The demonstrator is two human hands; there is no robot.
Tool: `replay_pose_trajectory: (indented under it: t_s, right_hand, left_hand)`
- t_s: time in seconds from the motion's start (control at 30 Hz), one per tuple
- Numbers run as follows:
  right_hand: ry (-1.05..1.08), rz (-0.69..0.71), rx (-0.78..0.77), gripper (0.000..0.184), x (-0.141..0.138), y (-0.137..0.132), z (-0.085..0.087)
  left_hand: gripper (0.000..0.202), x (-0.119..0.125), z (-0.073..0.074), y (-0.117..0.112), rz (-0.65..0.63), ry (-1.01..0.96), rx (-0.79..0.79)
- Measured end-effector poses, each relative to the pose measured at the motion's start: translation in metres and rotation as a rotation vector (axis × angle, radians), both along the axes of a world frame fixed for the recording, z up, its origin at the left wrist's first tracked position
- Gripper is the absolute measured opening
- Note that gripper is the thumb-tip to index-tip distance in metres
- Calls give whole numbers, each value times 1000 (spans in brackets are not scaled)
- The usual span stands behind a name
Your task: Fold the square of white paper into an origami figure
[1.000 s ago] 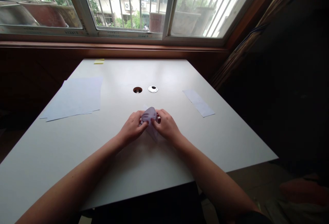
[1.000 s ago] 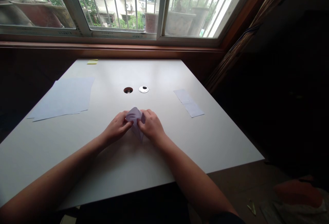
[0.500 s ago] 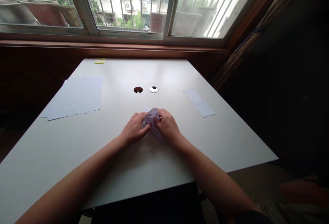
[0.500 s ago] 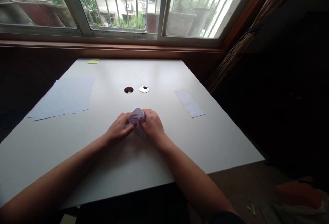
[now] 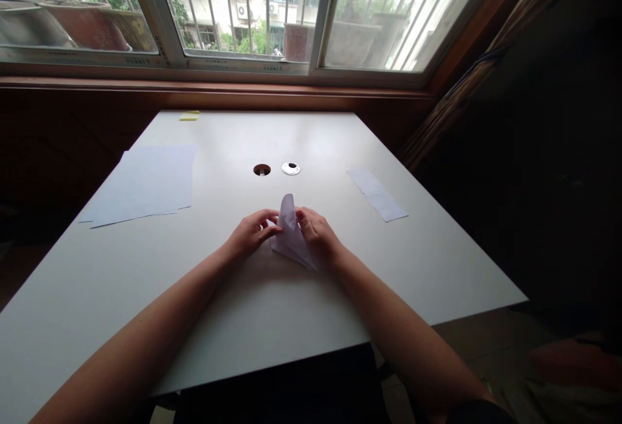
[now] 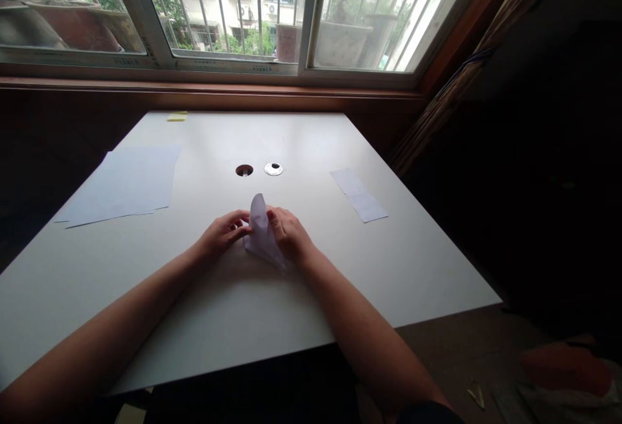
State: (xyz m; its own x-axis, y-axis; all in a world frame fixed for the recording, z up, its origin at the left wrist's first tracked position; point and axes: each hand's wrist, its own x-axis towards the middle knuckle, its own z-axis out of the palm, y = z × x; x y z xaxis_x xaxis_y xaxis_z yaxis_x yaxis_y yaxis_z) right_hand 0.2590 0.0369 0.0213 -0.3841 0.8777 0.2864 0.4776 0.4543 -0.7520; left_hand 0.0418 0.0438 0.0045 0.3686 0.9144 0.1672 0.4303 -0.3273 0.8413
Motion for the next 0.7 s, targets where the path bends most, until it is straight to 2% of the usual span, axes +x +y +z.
replay_pose_trajectory:
  t_s: [0.1,0.3,0.47,0.7]
  right_hand:
    - [-30,12,-11,48,0,0,0]
    - [-76,83,2,41,-3,4,-8]
    - [-88,148,31,42,-5,4,-10]
    - [-176,130,122,43,-6,3,-8]
  left_hand:
    - [43,-2,0,2,-16,-107,-75]
    - [54,-4,3,3,-152,-381,-276]
    - [48,-5,10,1,-184,-350,-253]
    - [38,-3,16,-2,-148,-329,-207]
